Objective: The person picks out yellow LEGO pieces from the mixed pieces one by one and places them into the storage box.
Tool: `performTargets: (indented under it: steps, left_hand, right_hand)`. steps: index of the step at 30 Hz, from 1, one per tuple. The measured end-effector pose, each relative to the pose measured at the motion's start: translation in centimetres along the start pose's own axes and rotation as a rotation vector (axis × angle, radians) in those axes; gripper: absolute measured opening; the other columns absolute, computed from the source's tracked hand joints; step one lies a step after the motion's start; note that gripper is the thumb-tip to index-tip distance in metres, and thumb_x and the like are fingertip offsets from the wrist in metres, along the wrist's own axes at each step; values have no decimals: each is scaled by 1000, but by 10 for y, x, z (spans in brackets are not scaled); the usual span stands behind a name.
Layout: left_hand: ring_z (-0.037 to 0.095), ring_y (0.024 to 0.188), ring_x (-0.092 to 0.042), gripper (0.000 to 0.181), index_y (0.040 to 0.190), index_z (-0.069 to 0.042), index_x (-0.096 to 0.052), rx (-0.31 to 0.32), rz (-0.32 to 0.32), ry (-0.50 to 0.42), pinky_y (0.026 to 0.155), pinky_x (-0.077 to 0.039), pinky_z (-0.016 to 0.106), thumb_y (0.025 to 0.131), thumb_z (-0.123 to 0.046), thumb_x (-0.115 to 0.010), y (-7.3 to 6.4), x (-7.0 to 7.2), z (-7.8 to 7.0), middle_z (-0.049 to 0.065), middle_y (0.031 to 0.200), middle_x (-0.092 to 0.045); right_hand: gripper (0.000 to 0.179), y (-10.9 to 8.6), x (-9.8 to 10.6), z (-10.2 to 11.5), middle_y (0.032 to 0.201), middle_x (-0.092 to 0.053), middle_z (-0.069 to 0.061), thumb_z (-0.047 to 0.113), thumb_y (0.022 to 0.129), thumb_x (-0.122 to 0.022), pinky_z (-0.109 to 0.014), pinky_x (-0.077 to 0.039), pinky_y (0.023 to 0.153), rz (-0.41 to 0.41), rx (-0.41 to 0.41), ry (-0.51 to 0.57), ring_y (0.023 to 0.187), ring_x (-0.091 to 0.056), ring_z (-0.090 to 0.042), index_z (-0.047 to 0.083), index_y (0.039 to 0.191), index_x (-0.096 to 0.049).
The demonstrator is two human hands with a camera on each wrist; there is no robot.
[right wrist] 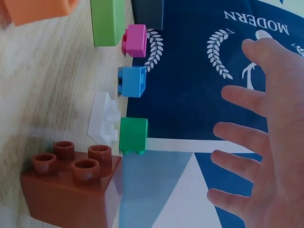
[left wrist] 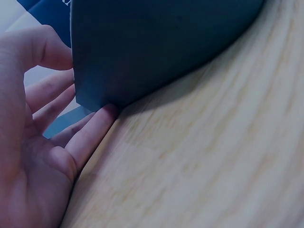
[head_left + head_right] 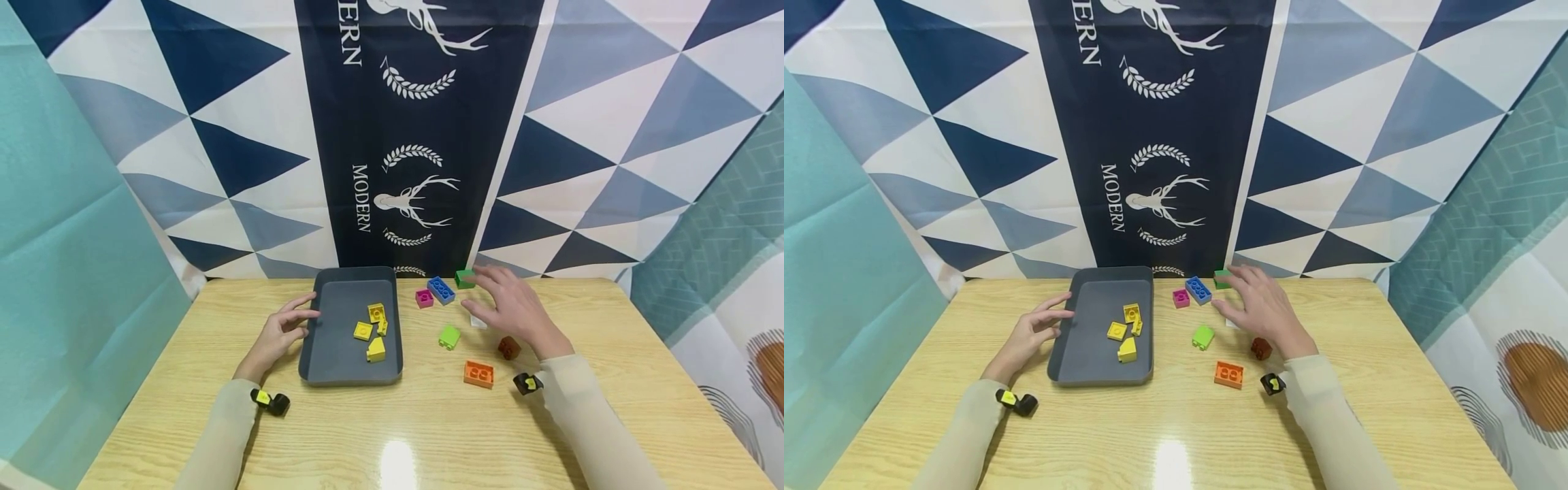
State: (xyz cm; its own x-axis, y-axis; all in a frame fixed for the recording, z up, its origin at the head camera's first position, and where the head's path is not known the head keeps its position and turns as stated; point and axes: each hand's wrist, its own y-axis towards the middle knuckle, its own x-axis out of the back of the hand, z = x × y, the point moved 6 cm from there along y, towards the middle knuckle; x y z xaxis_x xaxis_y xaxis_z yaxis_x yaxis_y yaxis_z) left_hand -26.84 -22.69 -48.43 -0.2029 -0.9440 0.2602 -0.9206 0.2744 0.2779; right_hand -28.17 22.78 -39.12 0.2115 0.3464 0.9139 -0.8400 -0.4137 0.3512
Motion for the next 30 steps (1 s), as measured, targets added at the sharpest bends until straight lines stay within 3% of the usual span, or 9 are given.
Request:
performTargets:
  steps: [12,30]
  left_hand:
    - [56,164,-37,41,135,18,-71,-6,6,-11,117,-46,4,96,17,-58,2,-3,0,32,178,-39]
    - [57,163,-34,41,134,19,-70,-18,-1,11,120,-44,4,95,18,-58,1,-1,-1,34,176,-40]
  right_hand:
    - [50,-11,-3,0,162,-64,-22,42,104,-74,-73,-50,125,-8,-1,-21,151,-56,-49,16,147,-74]
    - [52,-9,-9,1,162,-64,-23,43,102,-77,-73,-51,123,-21,13,-7,149,-58,-49,16,146,-75]
